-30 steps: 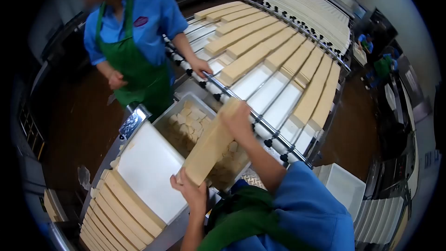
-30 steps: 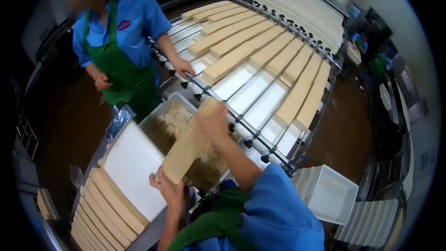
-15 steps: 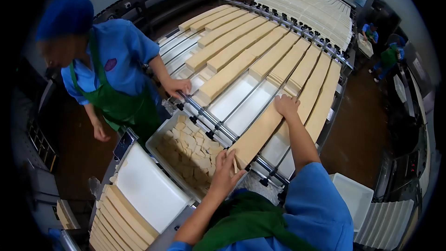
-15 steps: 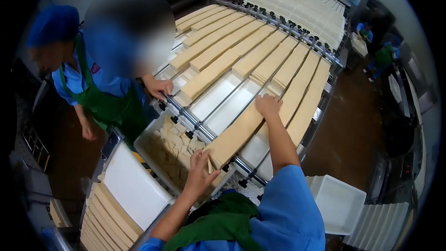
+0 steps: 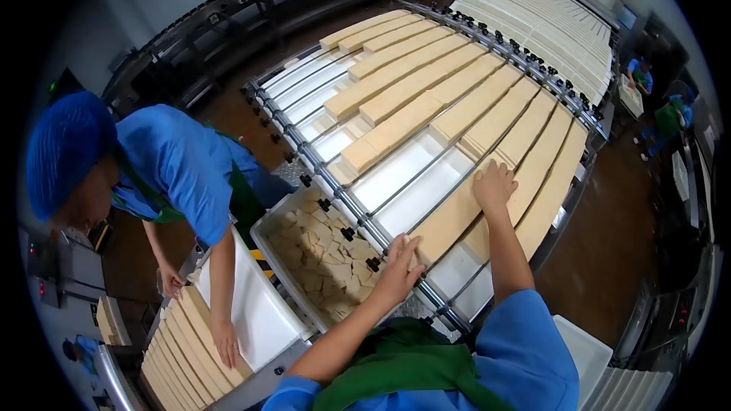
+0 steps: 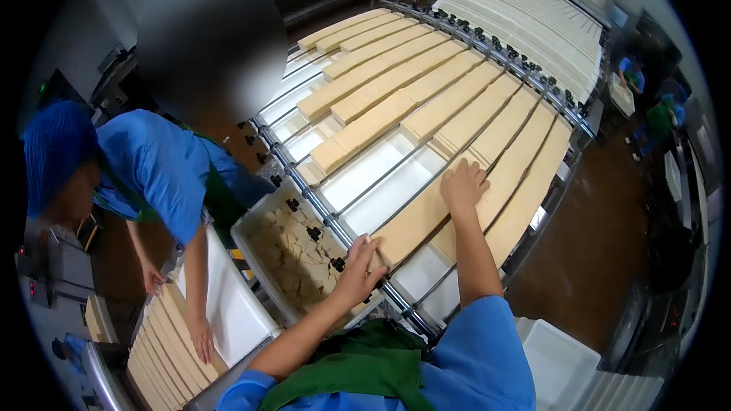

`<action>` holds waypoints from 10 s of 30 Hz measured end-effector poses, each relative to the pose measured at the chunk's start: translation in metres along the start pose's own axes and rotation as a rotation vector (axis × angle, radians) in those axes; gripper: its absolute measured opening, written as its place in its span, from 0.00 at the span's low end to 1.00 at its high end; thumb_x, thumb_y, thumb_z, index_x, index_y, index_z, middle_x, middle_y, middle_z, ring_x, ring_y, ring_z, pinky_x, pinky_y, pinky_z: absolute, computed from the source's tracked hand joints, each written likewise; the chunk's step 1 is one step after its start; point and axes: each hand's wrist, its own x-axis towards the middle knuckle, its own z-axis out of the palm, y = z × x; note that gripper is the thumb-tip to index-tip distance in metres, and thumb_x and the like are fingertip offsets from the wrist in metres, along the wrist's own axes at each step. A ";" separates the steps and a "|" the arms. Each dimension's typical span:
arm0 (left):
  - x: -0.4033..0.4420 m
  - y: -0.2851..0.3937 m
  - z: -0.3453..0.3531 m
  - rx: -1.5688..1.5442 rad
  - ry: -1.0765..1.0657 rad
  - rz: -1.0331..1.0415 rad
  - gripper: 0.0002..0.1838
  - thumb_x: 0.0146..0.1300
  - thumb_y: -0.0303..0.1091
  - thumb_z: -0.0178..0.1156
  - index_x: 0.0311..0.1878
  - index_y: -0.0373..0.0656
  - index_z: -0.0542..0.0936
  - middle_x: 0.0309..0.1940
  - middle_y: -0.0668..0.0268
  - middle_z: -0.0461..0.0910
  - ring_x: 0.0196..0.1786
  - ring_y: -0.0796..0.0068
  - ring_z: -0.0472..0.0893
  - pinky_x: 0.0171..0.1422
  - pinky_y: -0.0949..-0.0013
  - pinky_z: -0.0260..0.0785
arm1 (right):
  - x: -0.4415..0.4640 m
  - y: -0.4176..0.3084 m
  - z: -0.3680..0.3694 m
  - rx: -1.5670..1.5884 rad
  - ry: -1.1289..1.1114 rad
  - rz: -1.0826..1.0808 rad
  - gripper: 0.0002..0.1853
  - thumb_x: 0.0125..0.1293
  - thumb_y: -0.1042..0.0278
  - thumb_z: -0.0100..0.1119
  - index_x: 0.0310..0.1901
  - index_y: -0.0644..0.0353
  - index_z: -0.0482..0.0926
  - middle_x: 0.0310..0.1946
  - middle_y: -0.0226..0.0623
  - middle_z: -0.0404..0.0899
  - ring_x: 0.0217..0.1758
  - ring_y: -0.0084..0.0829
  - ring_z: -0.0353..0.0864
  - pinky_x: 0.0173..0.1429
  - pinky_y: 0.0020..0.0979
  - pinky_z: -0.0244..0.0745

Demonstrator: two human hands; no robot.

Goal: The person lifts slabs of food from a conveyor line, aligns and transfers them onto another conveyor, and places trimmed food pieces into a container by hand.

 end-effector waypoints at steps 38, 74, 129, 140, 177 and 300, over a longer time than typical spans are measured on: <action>-0.434 -0.139 -0.217 0.328 1.345 -1.471 0.44 0.45 0.36 0.74 0.62 0.30 0.61 0.57 0.43 0.60 0.58 0.44 0.67 0.66 0.55 0.60 | -0.349 -0.309 0.207 0.386 -0.234 -1.583 0.24 0.57 0.65 0.59 0.56 0.62 0.71 0.60 0.49 0.67 0.66 0.49 0.60 0.68 0.50 0.49; -0.348 -0.130 -0.222 0.245 0.718 -0.937 0.40 0.45 0.36 0.72 0.58 0.35 0.60 0.52 0.39 0.62 0.49 0.37 0.72 0.53 0.49 0.68 | -0.364 -0.385 0.249 0.183 -0.231 -0.565 0.52 0.49 0.45 0.64 0.68 0.71 0.51 0.72 0.65 0.33 0.67 0.59 0.61 0.66 0.47 0.64; -0.100 -0.070 -0.103 0.010 0.767 -0.331 0.21 0.59 0.22 0.55 0.58 0.40 0.73 0.61 0.50 0.67 0.63 0.51 0.69 0.65 0.62 0.63 | 0.015 -0.085 0.080 -0.205 0.308 -0.308 0.34 0.66 0.47 0.53 0.68 0.59 0.62 0.70 0.53 0.56 0.72 0.52 0.56 0.68 0.54 0.58; -0.374 -0.136 -0.187 0.585 1.387 -1.171 0.35 0.51 0.34 0.69 0.62 0.39 0.65 0.61 0.46 0.64 0.65 0.46 0.61 0.68 0.51 0.55 | -0.166 -0.225 0.179 0.158 0.187 -1.217 0.32 0.61 0.57 0.58 0.66 0.58 0.63 0.71 0.53 0.51 0.72 0.59 0.49 0.71 0.56 0.47; -0.464 -0.138 -0.261 0.177 0.749 -1.103 0.42 0.49 0.44 0.69 0.58 0.32 0.56 0.48 0.41 0.65 0.44 0.39 0.74 0.48 0.48 0.72 | -0.509 -0.494 0.276 -0.213 -0.536 -0.839 0.45 0.50 0.47 0.63 0.67 0.57 0.57 0.66 0.51 0.51 0.62 0.55 0.66 0.62 0.44 0.68; -0.342 -0.102 -0.243 0.474 0.506 -1.077 0.60 0.51 0.64 0.62 0.64 0.16 0.46 0.57 0.27 0.57 0.62 0.36 0.64 0.70 0.51 0.56 | -0.388 -0.399 0.234 0.372 -0.321 -0.427 0.42 0.52 0.53 0.63 0.65 0.59 0.55 0.74 0.54 0.34 0.65 0.61 0.63 0.62 0.50 0.66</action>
